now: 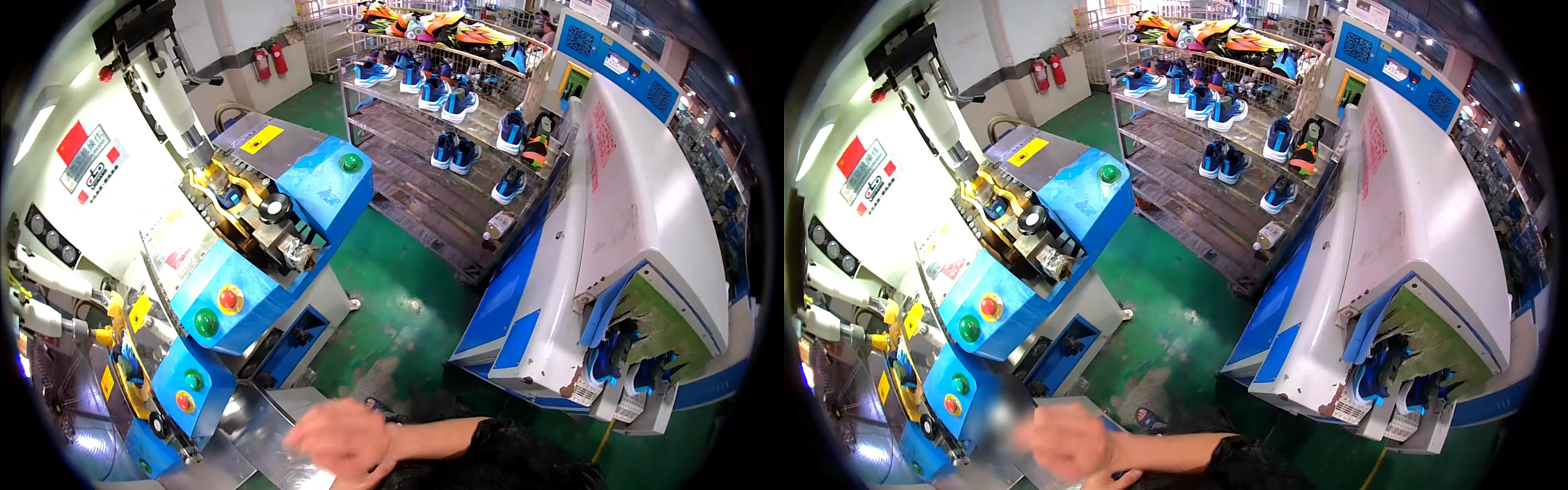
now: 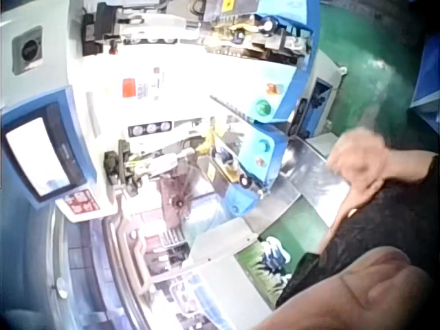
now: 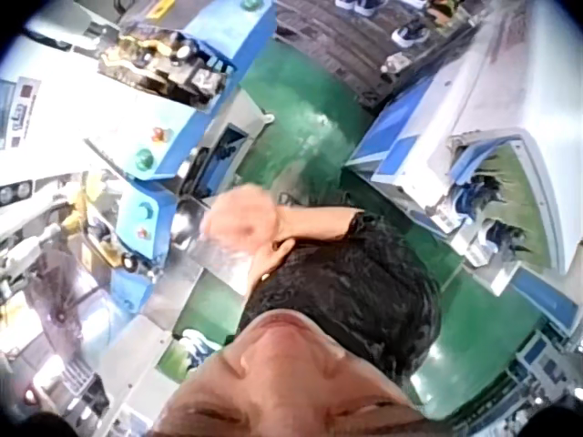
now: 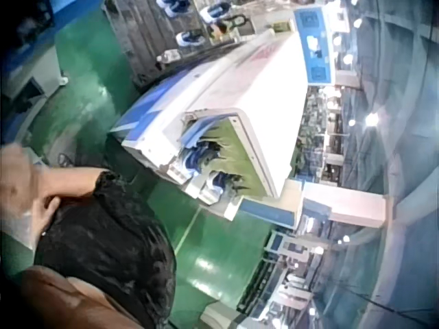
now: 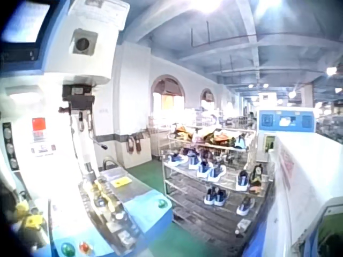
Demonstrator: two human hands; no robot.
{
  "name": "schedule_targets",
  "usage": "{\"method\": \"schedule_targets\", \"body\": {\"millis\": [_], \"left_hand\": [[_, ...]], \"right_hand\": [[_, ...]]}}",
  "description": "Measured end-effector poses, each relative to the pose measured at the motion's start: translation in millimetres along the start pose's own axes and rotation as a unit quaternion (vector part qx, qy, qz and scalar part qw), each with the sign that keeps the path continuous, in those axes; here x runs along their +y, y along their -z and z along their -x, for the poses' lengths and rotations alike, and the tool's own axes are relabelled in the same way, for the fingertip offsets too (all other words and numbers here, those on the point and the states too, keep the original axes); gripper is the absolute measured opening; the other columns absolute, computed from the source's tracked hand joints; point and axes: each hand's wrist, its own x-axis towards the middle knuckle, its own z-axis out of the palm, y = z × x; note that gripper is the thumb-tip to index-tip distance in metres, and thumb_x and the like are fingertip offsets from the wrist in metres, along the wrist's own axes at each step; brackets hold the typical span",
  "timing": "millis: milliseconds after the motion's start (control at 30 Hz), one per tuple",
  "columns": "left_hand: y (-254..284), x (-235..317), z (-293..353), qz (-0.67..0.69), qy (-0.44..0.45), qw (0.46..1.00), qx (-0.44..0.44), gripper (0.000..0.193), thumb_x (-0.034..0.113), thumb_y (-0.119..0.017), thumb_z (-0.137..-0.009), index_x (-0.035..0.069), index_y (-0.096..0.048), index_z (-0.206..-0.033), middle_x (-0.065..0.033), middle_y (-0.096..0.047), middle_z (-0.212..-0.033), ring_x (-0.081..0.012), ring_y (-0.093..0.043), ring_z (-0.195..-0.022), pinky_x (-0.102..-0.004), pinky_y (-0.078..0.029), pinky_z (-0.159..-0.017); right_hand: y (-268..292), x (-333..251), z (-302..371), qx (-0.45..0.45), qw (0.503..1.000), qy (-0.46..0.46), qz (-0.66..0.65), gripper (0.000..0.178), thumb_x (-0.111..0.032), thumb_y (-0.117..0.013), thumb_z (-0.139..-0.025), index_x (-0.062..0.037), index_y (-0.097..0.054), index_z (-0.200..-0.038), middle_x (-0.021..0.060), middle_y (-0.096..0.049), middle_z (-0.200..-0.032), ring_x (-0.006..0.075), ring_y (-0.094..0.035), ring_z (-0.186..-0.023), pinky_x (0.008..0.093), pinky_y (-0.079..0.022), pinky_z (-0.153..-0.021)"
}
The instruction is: The person takes shoes from a conveyor belt, places them into a lasting machine to shape them, and then places the shoes back onto the belt or into a cleaning station.
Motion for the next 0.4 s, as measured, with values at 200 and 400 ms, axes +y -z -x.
{"method": "schedule_targets", "body": {"millis": [200,400], "left_hand": [[28,21,-21,-0.076,-0.037,0.995,0.047,0.042,0.007,-0.064,-0.093,-0.002,-0.052,-0.132,-0.0149,-0.062,-0.126,-0.0238,-0.058,-0.120,-0.0340,-0.045,-0.102],[26,60,-99,-0.178,-0.032,0.982,-0.050,0.042,0.008,-0.065,-0.093,-0.002,-0.052,-0.132,-0.0172,-0.062,-0.127,-0.0282,-0.059,-0.119,-0.0346,-0.046,-0.102]], "right_hand": [[57,126,-36,0.336,0.918,-0.200,0.058,0.011,0.004,-0.051,-0.095,0.0010,-0.060,-0.101,0.0096,-0.068,-0.094,0.0101,-0.062,-0.074,0.0242,-0.051,-0.067],[297,330,170,0.443,0.688,-0.467,0.335,0.015,-0.003,-0.059,-0.087,0.0003,-0.069,-0.096,0.0084,-0.072,-0.089,0.0209,-0.068,-0.080,0.0329,-0.054,-0.078]]}}
